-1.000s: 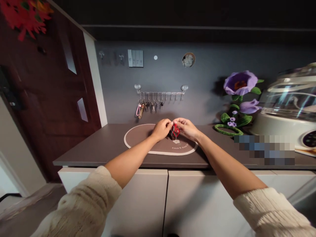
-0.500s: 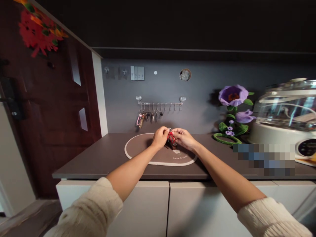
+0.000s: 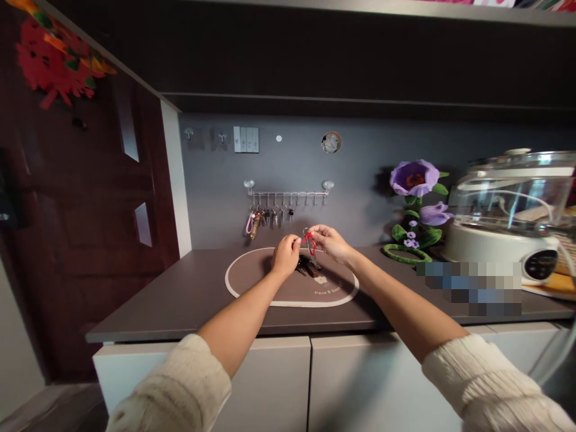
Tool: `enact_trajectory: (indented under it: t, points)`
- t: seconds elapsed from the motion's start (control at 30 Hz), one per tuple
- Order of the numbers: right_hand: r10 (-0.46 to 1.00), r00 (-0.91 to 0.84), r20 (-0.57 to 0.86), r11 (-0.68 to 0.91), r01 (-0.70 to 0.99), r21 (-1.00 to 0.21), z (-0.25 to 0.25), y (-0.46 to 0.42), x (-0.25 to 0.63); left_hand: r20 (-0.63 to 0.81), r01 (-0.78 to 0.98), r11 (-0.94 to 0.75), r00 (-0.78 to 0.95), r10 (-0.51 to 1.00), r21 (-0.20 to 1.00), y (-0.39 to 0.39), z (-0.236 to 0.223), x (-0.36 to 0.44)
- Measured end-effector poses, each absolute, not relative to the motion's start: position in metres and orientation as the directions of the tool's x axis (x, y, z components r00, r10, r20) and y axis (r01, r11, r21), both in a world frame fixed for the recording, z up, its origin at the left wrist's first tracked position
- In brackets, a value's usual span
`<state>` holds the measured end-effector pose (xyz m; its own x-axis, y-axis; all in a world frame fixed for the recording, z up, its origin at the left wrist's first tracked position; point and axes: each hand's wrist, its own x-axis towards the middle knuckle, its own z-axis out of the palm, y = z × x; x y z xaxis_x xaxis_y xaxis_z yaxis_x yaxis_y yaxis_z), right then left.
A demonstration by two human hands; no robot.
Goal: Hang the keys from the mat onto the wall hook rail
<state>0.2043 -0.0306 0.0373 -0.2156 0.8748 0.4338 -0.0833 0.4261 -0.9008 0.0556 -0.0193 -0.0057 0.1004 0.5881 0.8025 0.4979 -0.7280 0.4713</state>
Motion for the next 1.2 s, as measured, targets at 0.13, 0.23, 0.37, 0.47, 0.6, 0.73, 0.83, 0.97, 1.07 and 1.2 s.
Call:
enact_trajectory:
  t: [0.13,0.23,0.37,0.47,0.6,0.73,0.83,0.97,1.07,1.2]
  points:
    - [0.893,-0.174,0.416,0.411,-0.067,-0.909,0.053,-0.020,0.203,0.792,0.539,-0.689,0.063,0.607,0.485,-0.017,-0.006,0.052]
    - [0.901,-0.121,0.416,0.413,-0.056,-0.909,0.067,-0.013,0.198,0.777,0.554,-0.663,0.045,0.627,0.503,-0.016,-0.006,0.050]
    - [0.892,-0.071,0.446,0.446,-0.015,-0.895,0.083,0.002,0.191,0.755,0.560,-0.624,-0.004,0.656,0.546,-0.014,-0.006,0.048]
    - [0.886,-0.040,0.462,0.462,0.006,-0.887,0.090,0.015,0.185,0.746,0.564,-0.606,-0.025,0.666,0.560,-0.012,-0.008,0.047]
    - [0.885,0.079,0.459,0.458,0.031,-0.888,0.096,0.029,0.173,0.737,0.579,-0.585,-0.043,0.674,0.569,-0.009,-0.010,0.046]
    - [0.887,0.197,0.417,0.419,0.033,-0.907,0.099,0.037,0.162,0.722,0.592,-0.550,-0.080,0.687,0.589,-0.008,-0.011,0.046]
    - [0.879,0.264,0.397,0.402,0.039,-0.915,0.100,0.043,0.158,0.733,0.591,-0.556,-0.090,0.674,0.584,-0.007,-0.012,0.046]
    - [0.864,0.331,0.379,0.374,0.081,-0.924,0.098,0.054,0.156,0.746,0.590,-0.569,-0.088,0.660,0.573,-0.007,-0.013,0.046]
    - [0.846,0.378,0.377,0.363,0.110,-0.925,0.095,0.064,0.158,0.743,0.583,-0.571,-0.086,0.664,0.578,-0.007,-0.012,0.047]
    - [0.834,0.402,0.379,0.373,0.095,-0.923,0.092,0.074,0.159,0.736,0.575,-0.572,-0.083,0.672,0.586,-0.008,-0.012,0.047]
